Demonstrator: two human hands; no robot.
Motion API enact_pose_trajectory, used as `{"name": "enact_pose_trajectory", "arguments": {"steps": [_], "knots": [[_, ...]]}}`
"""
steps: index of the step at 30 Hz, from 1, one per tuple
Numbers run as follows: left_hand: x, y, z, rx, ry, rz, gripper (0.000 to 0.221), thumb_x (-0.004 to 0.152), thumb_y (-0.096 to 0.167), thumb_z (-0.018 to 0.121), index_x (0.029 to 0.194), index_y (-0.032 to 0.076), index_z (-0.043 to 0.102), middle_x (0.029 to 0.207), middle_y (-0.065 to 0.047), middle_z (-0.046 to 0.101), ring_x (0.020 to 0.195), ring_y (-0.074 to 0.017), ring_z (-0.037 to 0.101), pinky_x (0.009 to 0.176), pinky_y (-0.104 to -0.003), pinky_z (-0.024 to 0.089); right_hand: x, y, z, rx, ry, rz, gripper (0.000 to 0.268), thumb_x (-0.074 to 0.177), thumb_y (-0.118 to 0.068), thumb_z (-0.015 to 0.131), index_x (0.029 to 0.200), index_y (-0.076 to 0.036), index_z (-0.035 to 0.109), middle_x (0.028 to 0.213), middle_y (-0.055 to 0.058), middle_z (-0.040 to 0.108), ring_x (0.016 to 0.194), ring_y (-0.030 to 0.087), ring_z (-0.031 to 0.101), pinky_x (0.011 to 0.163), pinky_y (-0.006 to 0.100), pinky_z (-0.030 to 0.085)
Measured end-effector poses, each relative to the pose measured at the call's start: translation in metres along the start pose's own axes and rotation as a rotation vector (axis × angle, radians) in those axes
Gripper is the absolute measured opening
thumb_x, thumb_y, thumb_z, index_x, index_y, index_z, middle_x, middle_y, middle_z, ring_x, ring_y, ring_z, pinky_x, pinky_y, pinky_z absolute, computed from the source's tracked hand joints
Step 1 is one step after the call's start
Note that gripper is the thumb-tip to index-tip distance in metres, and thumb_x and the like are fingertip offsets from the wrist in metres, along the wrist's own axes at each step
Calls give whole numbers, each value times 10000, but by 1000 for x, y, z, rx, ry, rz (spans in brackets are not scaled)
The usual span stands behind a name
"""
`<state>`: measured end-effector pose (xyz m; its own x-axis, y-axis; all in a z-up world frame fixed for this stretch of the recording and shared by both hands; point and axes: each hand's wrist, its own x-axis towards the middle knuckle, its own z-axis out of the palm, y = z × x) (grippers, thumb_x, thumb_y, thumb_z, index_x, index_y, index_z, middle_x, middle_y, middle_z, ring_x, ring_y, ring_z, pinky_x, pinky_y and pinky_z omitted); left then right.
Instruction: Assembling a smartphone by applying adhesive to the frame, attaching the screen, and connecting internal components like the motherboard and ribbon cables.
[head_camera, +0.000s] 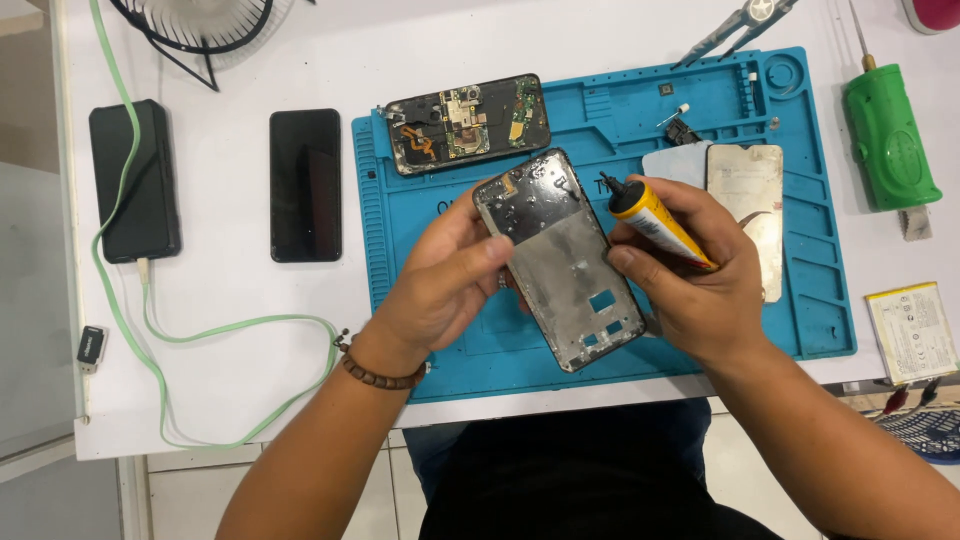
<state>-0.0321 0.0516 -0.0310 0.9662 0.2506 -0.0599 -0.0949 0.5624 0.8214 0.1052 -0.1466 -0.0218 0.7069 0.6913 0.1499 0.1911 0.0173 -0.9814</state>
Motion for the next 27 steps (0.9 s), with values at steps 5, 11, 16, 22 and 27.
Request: {"name": "enact_pose_trajectory", "arguments": {"steps": [5,11,16,22,27], "knots": [[3,-18,8,120,130,-1,511,900,72,747,1364,18,539,1277,-125,673,1170,-223,669,1020,-374,587,2,-3,-2,-73,-37,-11,520,912,-57,755,1397,-31,568,1239,145,674,1079,205,715,939,286,605],[5,-10,10,316,285,64,540,920,82,686,1410,22,467,1258,-113,655,1146,-207,671,989,-341,599,-7,-16,-7,-114,-20,-40,417,1019,39,568,1427,55,482,1102,245,668,958,303,750,918,376,665],[3,-5,18,569,342,45,578,922,158,637,1425,103,356,1187,-110,671,997,-174,702,861,-317,645,-27,-4,-12,-582,-28,-34,449,944,-123,754,1356,17,643,1216,206,716,884,207,700,703,277,590],[4,-8,16,635,381,6,554,901,201,671,1352,111,364,1101,-104,706,879,-185,753,689,-293,665,-40,14,-15,-793,-102,-266,452,944,-131,841,1319,57,672,1179,224,749,986,302,731,816,360,561],[3,-10,13,615,393,24,555,910,194,662,1356,103,345,1101,-106,703,894,-187,755,724,-295,674,-44,10,-15,-819,-114,-283,416,950,-142,836,1285,65,702,1135,267,730,1017,349,716,827,379,566]]}}
